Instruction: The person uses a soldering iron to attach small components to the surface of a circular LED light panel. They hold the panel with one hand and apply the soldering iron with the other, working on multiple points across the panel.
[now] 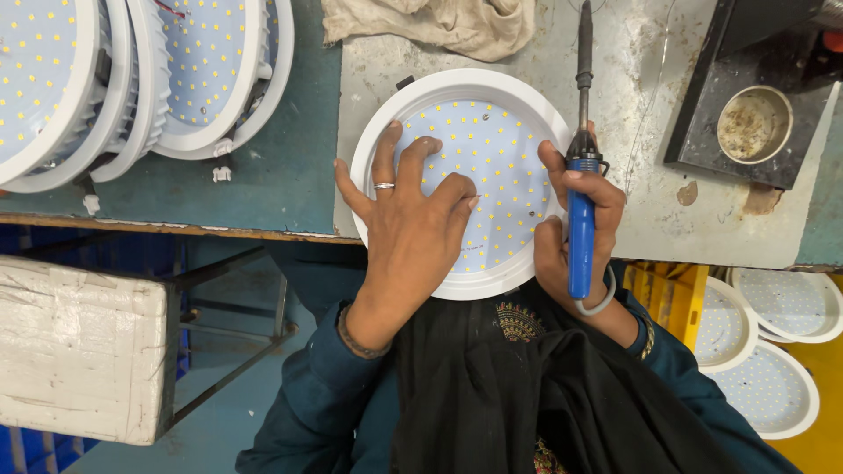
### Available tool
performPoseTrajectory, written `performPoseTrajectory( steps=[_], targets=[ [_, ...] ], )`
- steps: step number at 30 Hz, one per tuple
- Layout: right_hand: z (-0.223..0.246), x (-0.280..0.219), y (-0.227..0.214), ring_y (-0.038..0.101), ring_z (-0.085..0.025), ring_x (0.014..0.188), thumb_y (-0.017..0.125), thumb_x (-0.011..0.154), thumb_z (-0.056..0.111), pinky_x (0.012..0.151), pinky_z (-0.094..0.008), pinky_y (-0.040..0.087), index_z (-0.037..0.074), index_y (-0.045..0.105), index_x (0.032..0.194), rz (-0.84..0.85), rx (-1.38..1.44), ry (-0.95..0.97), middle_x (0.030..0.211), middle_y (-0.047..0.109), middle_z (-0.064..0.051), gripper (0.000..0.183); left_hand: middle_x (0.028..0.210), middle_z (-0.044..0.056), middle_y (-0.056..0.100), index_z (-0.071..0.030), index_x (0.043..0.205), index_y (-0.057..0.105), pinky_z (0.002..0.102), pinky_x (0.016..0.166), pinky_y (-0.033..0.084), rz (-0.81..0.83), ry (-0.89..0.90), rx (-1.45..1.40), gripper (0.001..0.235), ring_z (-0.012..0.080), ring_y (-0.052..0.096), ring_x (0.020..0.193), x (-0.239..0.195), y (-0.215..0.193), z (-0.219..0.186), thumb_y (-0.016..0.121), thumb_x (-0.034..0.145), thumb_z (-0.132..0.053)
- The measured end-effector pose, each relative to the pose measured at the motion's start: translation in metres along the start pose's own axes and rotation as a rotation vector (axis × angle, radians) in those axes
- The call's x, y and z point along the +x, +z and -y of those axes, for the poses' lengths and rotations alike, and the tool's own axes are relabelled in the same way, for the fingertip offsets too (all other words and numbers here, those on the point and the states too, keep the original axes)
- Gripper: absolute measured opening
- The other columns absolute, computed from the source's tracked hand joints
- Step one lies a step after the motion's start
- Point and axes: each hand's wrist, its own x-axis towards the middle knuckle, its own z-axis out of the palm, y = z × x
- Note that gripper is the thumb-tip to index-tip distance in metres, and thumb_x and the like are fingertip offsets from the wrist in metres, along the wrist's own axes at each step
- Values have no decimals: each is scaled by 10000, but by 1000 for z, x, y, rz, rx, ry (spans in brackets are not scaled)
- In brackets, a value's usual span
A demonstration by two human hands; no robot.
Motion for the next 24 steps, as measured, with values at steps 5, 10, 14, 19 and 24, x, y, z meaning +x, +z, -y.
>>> performPoseTrajectory(
  steps=[5,10,14,19,24],
  targets=[
    [-3,-2,0,414,-240,1529,398,849,-247,955,-111,388,94,318,1352,-14,-64,-27,1574,510,-310,613,1411,75,491,-227,928,721,823,1116,52,2,25,4,47,391,242,1500,-3,3,3,746,930,-267],
    [-6,-3,0,438,-178,1500,389,834,-244,1101,-155,359,100,307,1353,-1,-103,-28,1530,516,-302,629,1434,73,487,-223,915,719,801,1132,72,1,37,-12,61,382,223,1515,-4,6,7,736,949,-271],
    [-5,-4,-2,473,-173,1461,389,825,-241,1091,-166,374,91,309,1363,-7,-104,-8,1550,497,-302,637,1419,74,517,-196,898,734,740,1133,121,-21,34,-33,71,366,249,1506,-4,6,9,750,918,-262],
    [-2,-2,2,475,-281,1503,394,838,-233,1008,-162,408,86,319,1357,8,-67,13,1547,481,-303,613,1365,64,588,-157,842,744,657,1123,183,-85,35,-58,90,347,335,1477,-2,4,13,763,883,-235],
    [2,-1,1,410,-341,1547,383,856,-227,1020,-159,447,89,316,1382,49,-31,-13,1600,448,-307,618,1337,25,639,-135,808,741,617,1104,201,-73,13,-63,79,335,384,1467,-1,3,18,763,857,-193]
  ],
)
